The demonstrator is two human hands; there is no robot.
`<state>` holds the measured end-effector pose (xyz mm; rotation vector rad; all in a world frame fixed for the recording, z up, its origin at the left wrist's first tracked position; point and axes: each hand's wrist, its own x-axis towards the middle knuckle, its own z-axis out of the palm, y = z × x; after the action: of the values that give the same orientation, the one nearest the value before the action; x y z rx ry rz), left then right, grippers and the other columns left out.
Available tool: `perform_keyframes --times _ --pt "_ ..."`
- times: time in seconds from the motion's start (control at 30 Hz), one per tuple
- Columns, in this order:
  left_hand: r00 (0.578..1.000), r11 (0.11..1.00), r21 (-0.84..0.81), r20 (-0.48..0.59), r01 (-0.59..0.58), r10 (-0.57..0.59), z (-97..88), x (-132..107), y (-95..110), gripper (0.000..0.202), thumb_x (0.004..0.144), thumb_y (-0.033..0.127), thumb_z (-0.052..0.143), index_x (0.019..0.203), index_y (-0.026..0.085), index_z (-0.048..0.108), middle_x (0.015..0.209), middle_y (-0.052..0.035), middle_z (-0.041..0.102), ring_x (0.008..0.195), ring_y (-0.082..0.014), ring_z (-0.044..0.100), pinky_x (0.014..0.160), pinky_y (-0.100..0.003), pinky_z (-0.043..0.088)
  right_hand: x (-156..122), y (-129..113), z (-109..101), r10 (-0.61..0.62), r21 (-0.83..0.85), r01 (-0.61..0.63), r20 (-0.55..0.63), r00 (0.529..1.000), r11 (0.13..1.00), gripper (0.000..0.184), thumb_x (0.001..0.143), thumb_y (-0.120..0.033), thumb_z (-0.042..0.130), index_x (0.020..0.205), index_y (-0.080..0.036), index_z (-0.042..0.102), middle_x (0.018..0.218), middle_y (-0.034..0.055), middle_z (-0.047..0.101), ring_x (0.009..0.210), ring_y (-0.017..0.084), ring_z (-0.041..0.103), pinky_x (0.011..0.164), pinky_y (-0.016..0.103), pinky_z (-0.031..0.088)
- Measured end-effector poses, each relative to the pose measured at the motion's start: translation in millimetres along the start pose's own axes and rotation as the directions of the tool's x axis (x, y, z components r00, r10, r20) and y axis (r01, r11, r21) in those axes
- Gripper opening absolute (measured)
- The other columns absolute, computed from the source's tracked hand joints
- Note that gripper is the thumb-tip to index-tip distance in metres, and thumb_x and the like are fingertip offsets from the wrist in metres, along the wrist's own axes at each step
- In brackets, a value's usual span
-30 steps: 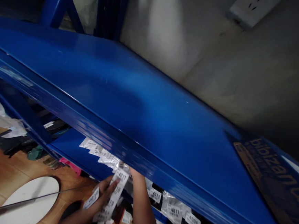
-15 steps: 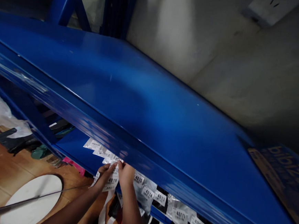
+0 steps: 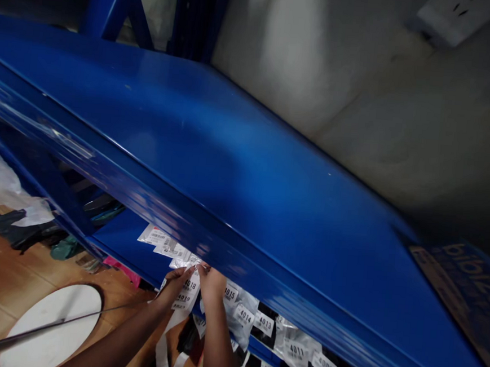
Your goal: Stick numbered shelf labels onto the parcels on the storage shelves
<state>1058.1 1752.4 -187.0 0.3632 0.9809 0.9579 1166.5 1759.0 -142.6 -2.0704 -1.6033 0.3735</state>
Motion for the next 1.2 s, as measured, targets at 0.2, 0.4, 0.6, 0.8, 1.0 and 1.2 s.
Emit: perform_keyframes --times 0.2,0.4,0.6,0.8,1.0,1.2 --pt "0.999 1.0 0.03 -0.031 -0.01 0.011 3.3 4.1 -7.0 0.052 0.047 0.065 0.076 0.061 0.016 0.062 0.054 -0.002 0.066 0.048 -0.0145 0.057 0.048 -0.025 0.041 -3.2 -3.3 0.2 -0.002 -0.058 0.001 -0.016 1.0 0.998 0.009 0.074 -0.024 0.061 0.069 -0.022 0.069 0.074 0.004 0.07 0.067 0.019 0.065 0.067 0.027 0.049" --pt "0.997 0.977 0.213 0.071 -0.034 0.019 -15.6 -17.3 -8.8 0.051 0.05 0.061 0.077 0.061 0.011 0.069 0.051 -0.0067 0.067 0.046 -0.017 0.057 0.045 -0.025 0.037 -6.4 0.0 -1.8 -0.003 -0.104 0.001 -0.014 1.0 0.995 0.01 0.073 -0.023 0.062 0.066 -0.022 0.068 0.072 0.004 0.068 0.066 0.019 0.065 0.064 0.027 0.048" --pt "0.975 0.957 0.267 0.214 -0.116 0.058 -53.8 -37.4 10.9 0.041 0.057 0.052 0.079 0.068 0.013 0.072 0.059 -0.0062 0.069 0.051 -0.0154 0.059 0.046 -0.022 0.038 -11.7 -11.2 -11.2 -0.006 -0.14 -0.003 -0.062 0.998 0.99 0.027 0.069 -0.019 0.066 0.095 -0.023 0.07 0.097 0.0107 0.069 0.096 0.029 0.064 0.08 0.034 0.048" --pt "0.969 0.962 0.137 0.106 -0.238 0.224 -63.3 -14.5 29.5 0.044 0.051 0.058 0.078 0.059 0.016 0.071 0.074 -0.0027 0.066 0.06 -0.0107 0.054 0.053 -0.02 0.04 -11.5 -50.1 -18.7 -0.07 0.167 0.067 0.014 0.997 0.984 0.024 0.077 -0.028 0.06 0.098 -0.022 0.07 0.101 0.0113 0.07 0.098 0.029 0.065 0.085 0.038 0.05" --pt "0.984 0.982 0.057 -0.014 -0.179 0.18 -55.8 -9.0 33.4 0.052 0.048 0.064 0.077 0.064 0.015 0.071 0.052 0.0004 0.059 0.047 -0.0091 0.046 0.047 -0.021 0.035 -12.1 -65.9 2.1 -0.098 0.459 -0.032 0.256 0.962 0.888 0.013 0.073 -0.032 0.062 0.075 -0.021 0.069 0.07 0.0035 0.072 0.067 0.021 0.068 0.065 0.03 0.054" --pt "0.993 0.994 0.015 -0.05 -0.11 0.11 -51.9 -15.6 47.0 0.058 0.043 0.067 0.076 0.066 0.014 0.069 0.05 -0.0009 0.061 0.047 -0.0123 0.051 0.048 -0.023 0.038 -5.7 -63.9 16.5 -0.064 0.473 -0.023 0.165 0.984 0.881 0.014 0.075 -0.032 0.061 0.074 -0.02 0.068 0.068 0.0033 0.071 0.065 0.019 0.066 0.064 0.029 0.052"
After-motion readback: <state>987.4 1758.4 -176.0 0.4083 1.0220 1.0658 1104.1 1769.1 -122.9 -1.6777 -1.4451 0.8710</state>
